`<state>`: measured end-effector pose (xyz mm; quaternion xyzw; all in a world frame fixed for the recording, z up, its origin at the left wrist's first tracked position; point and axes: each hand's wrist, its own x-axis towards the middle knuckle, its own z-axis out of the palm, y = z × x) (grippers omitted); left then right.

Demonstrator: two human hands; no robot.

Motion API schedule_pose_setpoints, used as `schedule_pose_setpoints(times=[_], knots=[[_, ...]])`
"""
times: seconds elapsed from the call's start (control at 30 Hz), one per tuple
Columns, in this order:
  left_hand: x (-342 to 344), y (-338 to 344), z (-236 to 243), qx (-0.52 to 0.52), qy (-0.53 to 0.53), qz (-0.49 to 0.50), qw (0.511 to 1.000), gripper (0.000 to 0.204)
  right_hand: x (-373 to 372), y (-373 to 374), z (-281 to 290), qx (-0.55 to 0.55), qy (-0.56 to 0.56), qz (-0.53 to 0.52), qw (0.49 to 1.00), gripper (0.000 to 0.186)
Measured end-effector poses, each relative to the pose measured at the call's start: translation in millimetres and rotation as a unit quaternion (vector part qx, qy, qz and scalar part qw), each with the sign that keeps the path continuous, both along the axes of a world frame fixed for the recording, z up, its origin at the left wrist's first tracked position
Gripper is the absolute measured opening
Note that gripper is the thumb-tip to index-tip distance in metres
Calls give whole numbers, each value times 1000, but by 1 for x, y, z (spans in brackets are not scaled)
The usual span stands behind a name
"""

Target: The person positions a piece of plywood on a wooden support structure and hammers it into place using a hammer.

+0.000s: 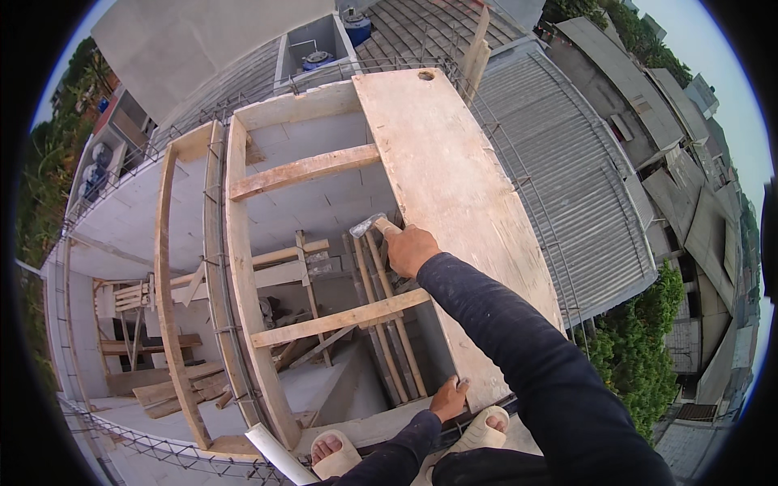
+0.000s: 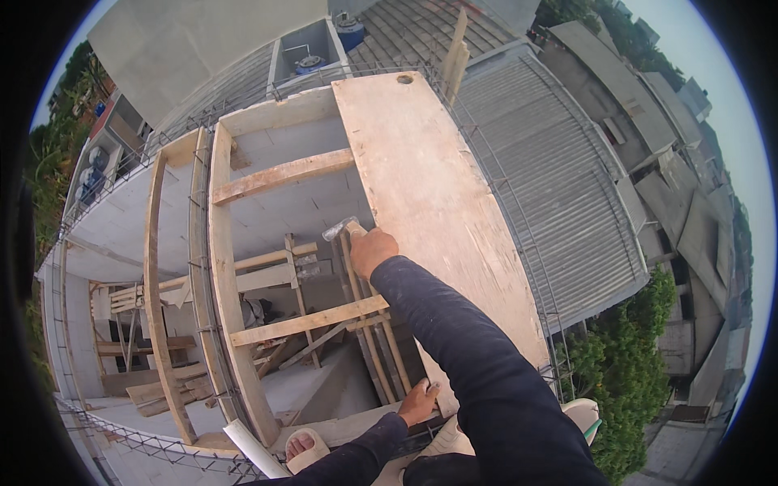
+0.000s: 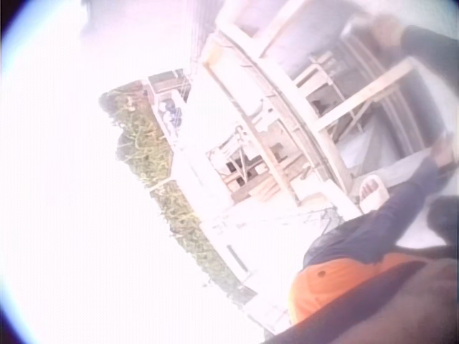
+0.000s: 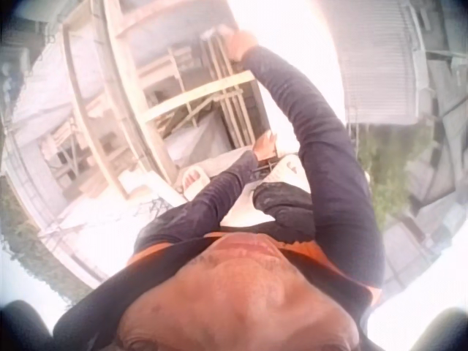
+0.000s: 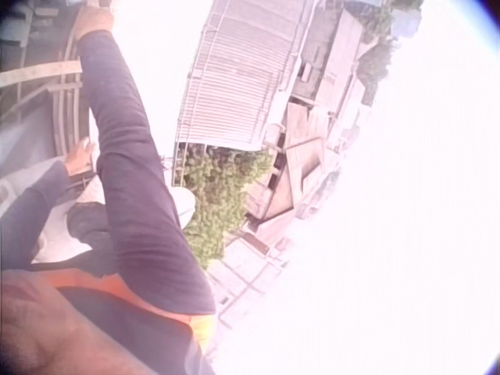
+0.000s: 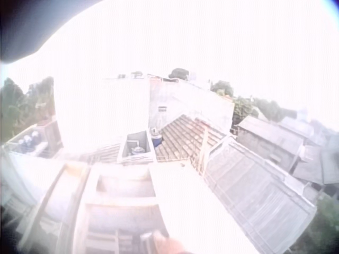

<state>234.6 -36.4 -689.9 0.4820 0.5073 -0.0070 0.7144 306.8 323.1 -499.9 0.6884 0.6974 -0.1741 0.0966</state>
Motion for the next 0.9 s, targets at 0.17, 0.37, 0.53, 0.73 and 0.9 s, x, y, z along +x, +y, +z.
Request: schedule_pose_setpoints(times=[0.17,0.37,0.53,0.73,0.9], knots=[[-7,1,0,6,-1,16,1000,67,-3,-10,28,4,31,106,994,35],[-2,18,37,33,20,-46,998,67,35,10,16,-52,-23,-1,998,37],[-8,17,32,80,30,-16,996,57,-7,-10,43,-60,40,99,992,43],[-2,16,42,47,2,-41,998,65,55,12,13,-111,-43,17,993,46],[-7,25,31,29,25,-45,998,68,11,-5,31,-83,-11,58,995,42]])
